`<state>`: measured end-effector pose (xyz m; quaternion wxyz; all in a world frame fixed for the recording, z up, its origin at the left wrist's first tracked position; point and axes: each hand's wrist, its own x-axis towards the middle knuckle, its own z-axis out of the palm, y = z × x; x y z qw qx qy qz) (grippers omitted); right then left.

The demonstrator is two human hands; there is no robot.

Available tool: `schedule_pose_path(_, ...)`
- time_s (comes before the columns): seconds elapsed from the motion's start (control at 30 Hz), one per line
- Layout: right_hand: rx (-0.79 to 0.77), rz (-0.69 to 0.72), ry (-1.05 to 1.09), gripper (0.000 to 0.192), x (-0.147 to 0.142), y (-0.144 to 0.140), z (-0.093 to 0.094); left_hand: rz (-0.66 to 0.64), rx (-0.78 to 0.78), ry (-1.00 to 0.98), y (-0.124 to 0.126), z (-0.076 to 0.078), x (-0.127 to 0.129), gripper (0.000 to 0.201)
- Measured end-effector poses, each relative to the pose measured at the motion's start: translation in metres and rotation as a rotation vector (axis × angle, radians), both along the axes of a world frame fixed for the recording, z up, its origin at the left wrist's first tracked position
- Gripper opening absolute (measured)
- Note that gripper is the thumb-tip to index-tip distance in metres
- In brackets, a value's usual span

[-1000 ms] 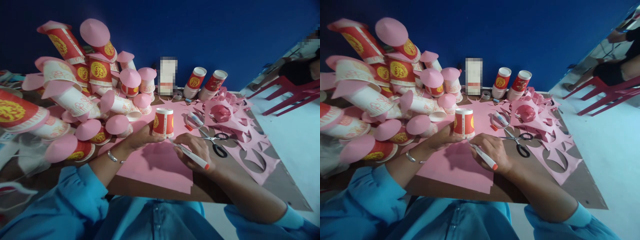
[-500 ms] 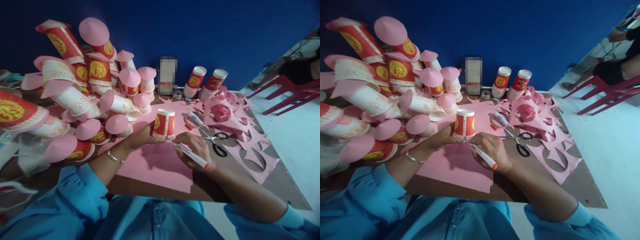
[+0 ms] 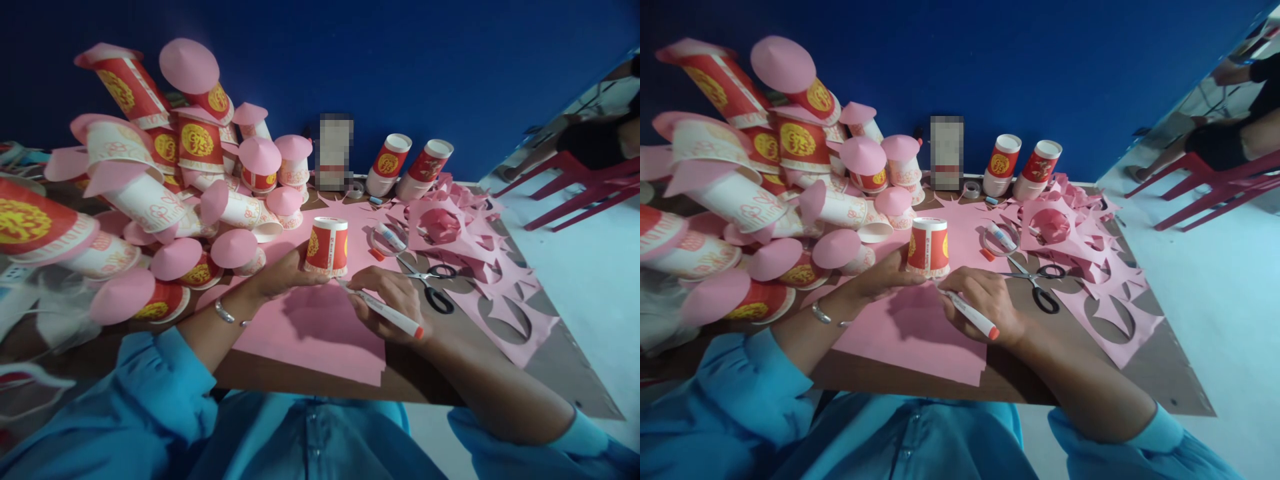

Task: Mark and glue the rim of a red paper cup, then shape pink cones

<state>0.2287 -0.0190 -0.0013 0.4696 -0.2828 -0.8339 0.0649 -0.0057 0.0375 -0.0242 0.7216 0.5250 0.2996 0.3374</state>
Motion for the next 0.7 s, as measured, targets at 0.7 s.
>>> schedule_pose_path(0.7, 0.03, -0.038, 0.029, 0.023, 0.0001, 0.0044, -0.0005, -0.011, -0.047, -0.182, 0.0005, 0.0011, 0.0034, 0.051)
